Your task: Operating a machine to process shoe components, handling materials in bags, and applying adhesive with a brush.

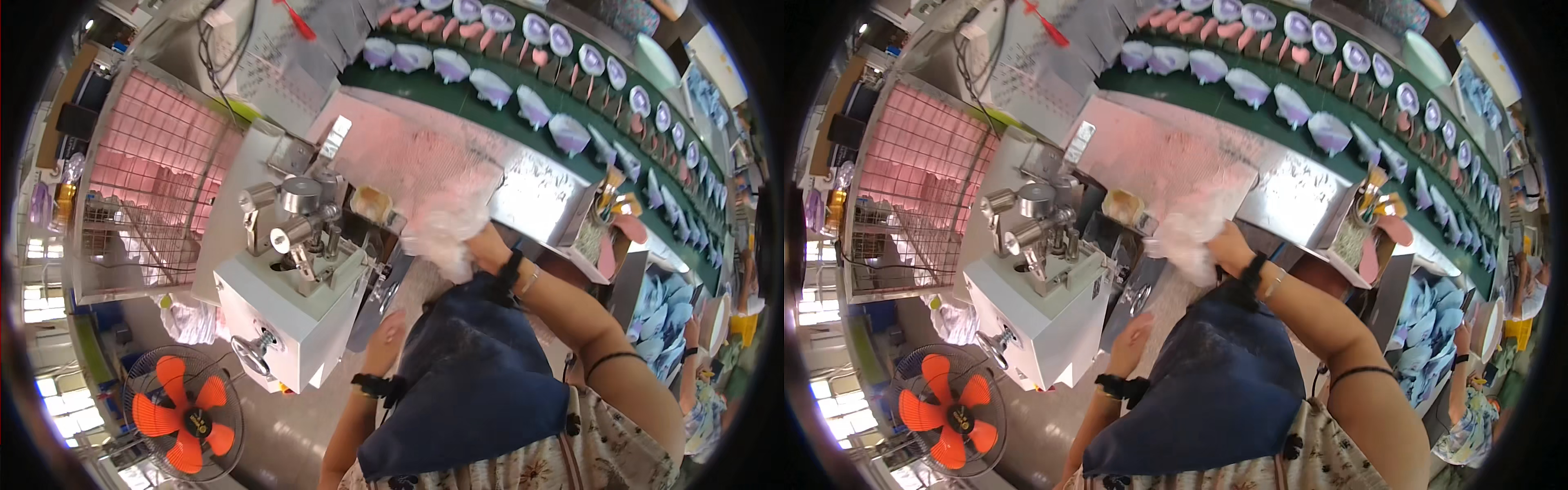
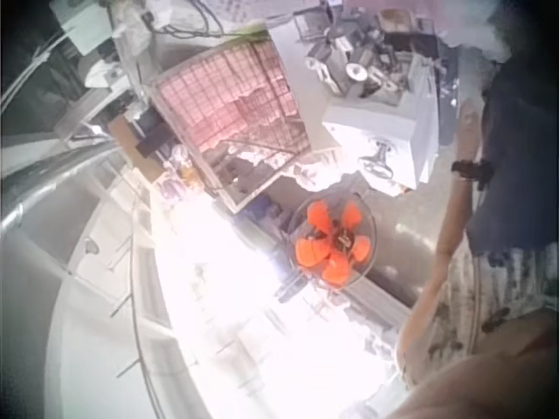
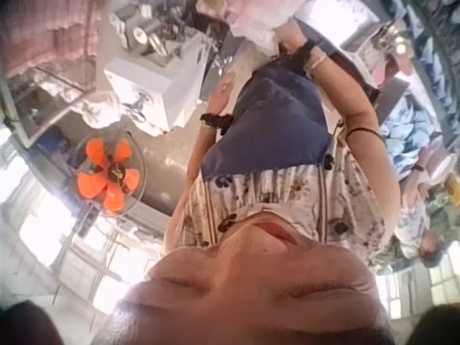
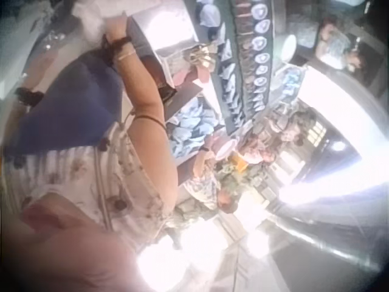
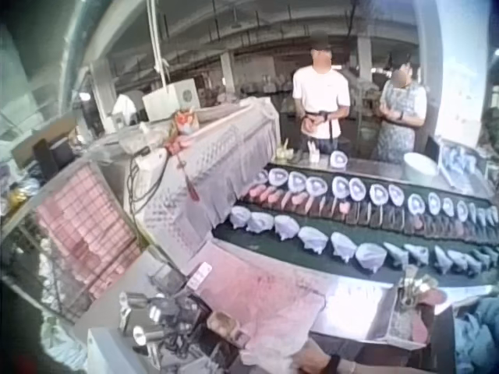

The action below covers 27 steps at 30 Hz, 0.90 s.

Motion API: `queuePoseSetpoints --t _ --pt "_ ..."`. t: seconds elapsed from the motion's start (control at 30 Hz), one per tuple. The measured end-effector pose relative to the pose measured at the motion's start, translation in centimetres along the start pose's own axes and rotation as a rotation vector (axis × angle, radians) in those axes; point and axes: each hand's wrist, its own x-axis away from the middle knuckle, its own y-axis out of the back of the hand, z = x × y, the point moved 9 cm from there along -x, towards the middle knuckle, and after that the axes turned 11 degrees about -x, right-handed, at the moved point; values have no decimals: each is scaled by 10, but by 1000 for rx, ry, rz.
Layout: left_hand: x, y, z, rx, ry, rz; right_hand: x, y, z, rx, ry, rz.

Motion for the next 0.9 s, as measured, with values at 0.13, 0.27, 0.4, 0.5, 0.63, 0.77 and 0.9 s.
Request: queuePoseSetpoints --t 0.13,0.27,0.4,0.5,0.63,0.77,0.9 --pt "97 23 93 220 635 38 -65 -56 -41 253 149 81" --pt "159 58 79 361 845 -122 -105 -91 -106 726 264 22" --pt "171 59 68 456 862 -228 -103 -128 -171 1164 119 180" --pt "137 53 30 454 805 -232 -122 -132 -214 1443 65 173" --pt "144 52 19 490 766 -185 -115 -149 -262 1906 -31 519" --pt "220 88 42 399 1047 -142 -79 -144 -223 1678 -235 926" --pt "301 187 87 332 991 -182 -81 -149 -122 1490 181 775"
